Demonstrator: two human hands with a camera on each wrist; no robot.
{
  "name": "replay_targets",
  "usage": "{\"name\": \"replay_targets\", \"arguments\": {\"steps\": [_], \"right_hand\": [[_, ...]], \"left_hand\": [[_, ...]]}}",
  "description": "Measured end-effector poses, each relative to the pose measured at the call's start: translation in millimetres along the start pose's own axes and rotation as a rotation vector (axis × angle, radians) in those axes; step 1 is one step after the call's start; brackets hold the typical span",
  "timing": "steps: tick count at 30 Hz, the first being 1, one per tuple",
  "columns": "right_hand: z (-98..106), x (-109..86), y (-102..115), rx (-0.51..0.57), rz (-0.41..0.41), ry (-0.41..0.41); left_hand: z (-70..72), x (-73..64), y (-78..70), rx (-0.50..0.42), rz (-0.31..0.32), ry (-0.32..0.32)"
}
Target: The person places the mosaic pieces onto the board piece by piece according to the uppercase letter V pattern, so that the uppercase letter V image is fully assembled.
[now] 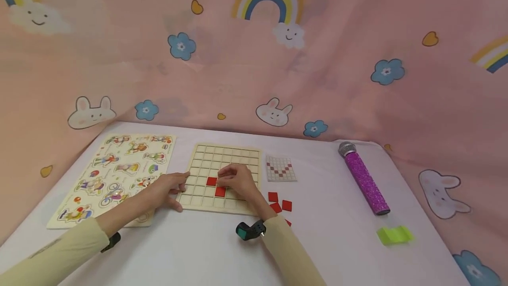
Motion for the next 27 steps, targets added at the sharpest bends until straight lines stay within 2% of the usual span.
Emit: {"name": "replay_targets", "arguments": {"steps": [2, 3, 9, 15, 18, 22, 27], "right_hand": [[0.2, -0.6, 1.5, 0.005, -0.008, -0.009], [1.1, -0.8, 1.1, 0.011, -0.008, -0.013], [14.8, -4.2, -8.7, 0.075, -0.029, -0.028], [40.9, -18.3, -18.4, 0.029, -0.106, -0.072], [58.3, -31.3, -23.0, -0.002, -0.113, -0.083], [83.9, -49.2, -31.5, -0.074, -0.115, -0.130], [114.2, -70.1, -45.0, -0.145, -0.108, -0.197]], "left_hand": [[2.3, -3.4, 0.1, 0.008, 0.002, 0.001], [4.0, -4.8, 0.6, 0.063, -0.031, 0.014], [5.5, -8.6, 2.8, 0.146, -0.066, 0.049], [3.5, -11.0, 5.8, 0.104, -0.047, 0.027], [2.0, -11.3, 5.1, 0.088, -0.050, 0.023], [2.5, -10.5, 1.3, 0.107, -0.091, 0.016], [2.5, -4.4, -2.6, 0.089, -0.122, 0.014]]}}
Point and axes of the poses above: each hand's wrist, its own x-axis towards the middle knuckle, its own z-axis out of the back of the hand, y = z × x, the point moved 2 cm from there along x, towards the middle knuckle, and after that the axes turned 15 degrees about -z, right-handed, at the moved point
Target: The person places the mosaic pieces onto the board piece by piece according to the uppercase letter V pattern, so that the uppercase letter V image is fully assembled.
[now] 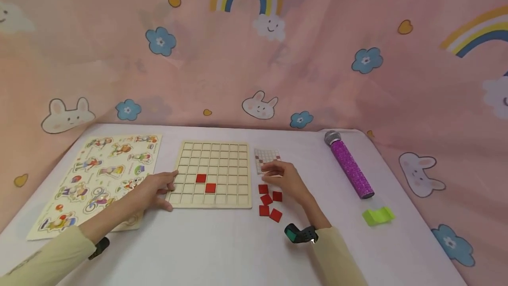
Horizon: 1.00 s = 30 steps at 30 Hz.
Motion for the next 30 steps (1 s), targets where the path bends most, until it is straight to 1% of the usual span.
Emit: {"name": "replay_targets", "arguments": {"steps": [3, 6, 10, 13, 17, 23, 29, 30], "right_hand": [[11.8, -2.9, -8.0, -0.023, 0.017, -0.014], [19.5, -4.0, -13.9, -0.033, 0.026, -0.028], [25.4, -3.7, -21.1, -0.038, 0.031, -0.032], [27.6, -3.5, -24.9, -0.038, 0.035, -0.032], [27.1, -4.5, -29.0, -0.032, 0.022, -0.016], [24.3, -11.7, -36.3, -0.014, 0.000, 0.045], [22.7, -17.0, -43.5, 0.005, -0.023, 0.072], [22.1, -17.3, -44.2, 0.010, -0.024, 0.076]], "left_hand": [[1.3, 2.3, 0.1, -0.014, 0.017, -0.001], [2.6, 4.6, 0.0, -0.026, 0.041, -0.002], [5.7, 7.4, 0.1, -0.007, 0.026, -0.003], [8.6, 9.0, 1.1, 0.041, -0.011, 0.004], [11.0, 8.8, 1.9, 0.076, -0.018, 0.015], [7.6, 7.6, 3.9, 0.026, 0.054, 0.023], [3.0, 7.7, 4.5, 0.040, 0.079, 0.029], [2.8, 7.2, 4.3, 0.027, 0.087, 0.022]]}}
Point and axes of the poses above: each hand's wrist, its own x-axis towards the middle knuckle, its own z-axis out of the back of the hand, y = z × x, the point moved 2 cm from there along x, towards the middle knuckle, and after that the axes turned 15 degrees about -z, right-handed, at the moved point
